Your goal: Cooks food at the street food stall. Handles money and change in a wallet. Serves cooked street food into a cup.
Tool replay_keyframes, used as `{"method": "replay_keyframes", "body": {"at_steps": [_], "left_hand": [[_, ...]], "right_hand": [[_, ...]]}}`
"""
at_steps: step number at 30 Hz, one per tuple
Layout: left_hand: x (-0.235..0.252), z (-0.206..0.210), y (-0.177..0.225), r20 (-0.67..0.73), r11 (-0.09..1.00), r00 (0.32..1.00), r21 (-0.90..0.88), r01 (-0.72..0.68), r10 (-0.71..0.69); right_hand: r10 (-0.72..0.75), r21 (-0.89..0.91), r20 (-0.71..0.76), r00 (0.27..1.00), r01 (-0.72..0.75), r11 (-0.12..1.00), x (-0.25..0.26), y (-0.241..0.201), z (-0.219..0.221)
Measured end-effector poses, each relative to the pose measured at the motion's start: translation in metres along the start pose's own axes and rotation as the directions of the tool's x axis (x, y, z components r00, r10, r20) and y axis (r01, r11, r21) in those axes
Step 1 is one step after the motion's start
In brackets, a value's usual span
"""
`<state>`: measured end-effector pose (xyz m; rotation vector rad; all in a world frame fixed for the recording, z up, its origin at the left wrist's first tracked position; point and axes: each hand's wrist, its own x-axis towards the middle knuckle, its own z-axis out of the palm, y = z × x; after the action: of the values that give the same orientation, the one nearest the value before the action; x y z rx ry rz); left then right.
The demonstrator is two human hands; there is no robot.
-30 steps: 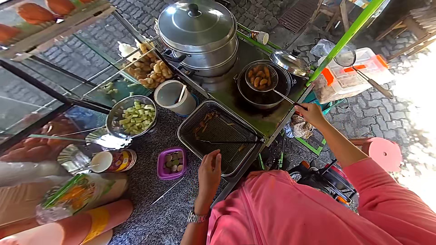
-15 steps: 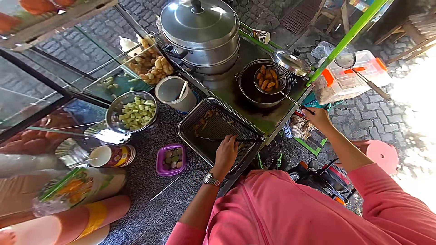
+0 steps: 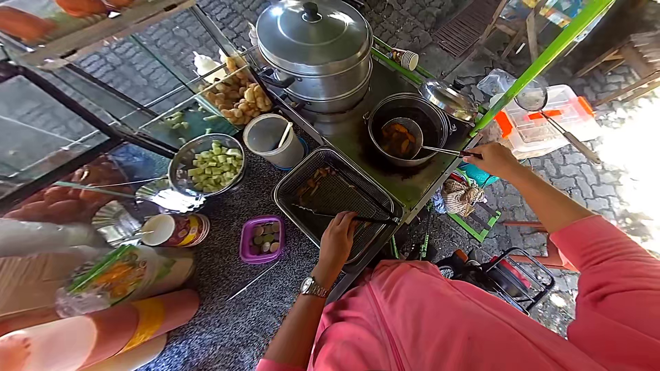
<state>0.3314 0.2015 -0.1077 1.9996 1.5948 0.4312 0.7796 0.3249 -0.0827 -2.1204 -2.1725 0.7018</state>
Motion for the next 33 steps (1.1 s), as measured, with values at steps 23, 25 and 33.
{"method": "replay_keyframes", "body": {"at_steps": [23,25,33], "left_hand": [[-0.036,-0.031,0.023,-0.181,0.99,0.975,-0.026,-0.139,0.133],[-0.042,-0.034,0.021,-0.164,0.989,0.979,-0.066,-0.132,0.12],[-0.081,-0.063,0.013,-0.313,0.973,0.929,-0.054,-0.226,0.199]], "right_hand": [[0.277,0.477,-0.118,0.954,-0.19,0.858,-0.065,-0.014,0.078],[0.258,0.455,-0.127,0.958,-0.175,0.873,-0.068,-0.017,0.074],[0.003,0.461,-0.046,0.999,0.019,0.887,-0.124,-0.102,0.056]]}}
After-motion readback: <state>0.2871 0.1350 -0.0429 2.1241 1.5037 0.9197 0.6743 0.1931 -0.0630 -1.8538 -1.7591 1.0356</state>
